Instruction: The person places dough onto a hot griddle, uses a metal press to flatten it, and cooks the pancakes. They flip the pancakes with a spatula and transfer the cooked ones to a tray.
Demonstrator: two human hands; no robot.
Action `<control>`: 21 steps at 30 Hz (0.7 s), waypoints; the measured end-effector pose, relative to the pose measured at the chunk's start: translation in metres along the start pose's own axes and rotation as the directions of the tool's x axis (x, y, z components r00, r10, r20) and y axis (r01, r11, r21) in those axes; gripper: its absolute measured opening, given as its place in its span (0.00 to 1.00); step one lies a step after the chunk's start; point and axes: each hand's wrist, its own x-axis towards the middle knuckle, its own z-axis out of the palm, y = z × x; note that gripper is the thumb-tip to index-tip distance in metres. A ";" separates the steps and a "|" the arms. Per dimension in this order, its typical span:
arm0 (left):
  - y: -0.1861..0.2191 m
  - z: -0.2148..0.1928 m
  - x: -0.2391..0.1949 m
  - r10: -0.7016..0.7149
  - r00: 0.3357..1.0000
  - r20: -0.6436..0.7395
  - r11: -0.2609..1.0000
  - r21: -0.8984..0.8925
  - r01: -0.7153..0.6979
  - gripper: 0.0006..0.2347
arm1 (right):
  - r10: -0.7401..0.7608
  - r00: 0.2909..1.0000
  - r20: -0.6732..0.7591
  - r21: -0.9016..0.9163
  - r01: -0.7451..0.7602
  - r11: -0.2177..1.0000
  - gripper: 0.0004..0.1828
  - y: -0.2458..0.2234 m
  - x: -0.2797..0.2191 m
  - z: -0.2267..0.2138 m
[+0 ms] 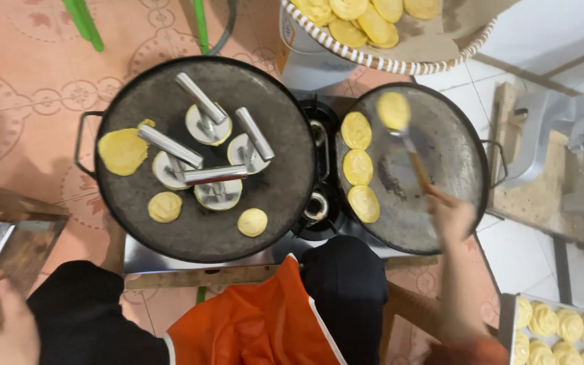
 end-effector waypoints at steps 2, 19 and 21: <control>0.040 -0.013 0.018 0.023 1.000 0.004 0.988 0.151 -0.023 0.05 | -0.057 0.998 0.001 -0.049 0.057 0.997 0.12 -0.040 0.006 -0.055; -0.023 -0.004 0.018 -0.122 0.992 -0.001 0.954 0.275 0.118 0.06 | 0.138 0.982 0.133 -0.758 0.011 0.652 0.28 -0.100 -0.127 -0.039; -0.065 0.011 0.005 -0.116 0.993 -0.036 0.982 0.145 0.120 0.07 | 0.203 0.977 0.061 -0.722 -0.097 0.685 0.25 -0.093 -0.120 -0.060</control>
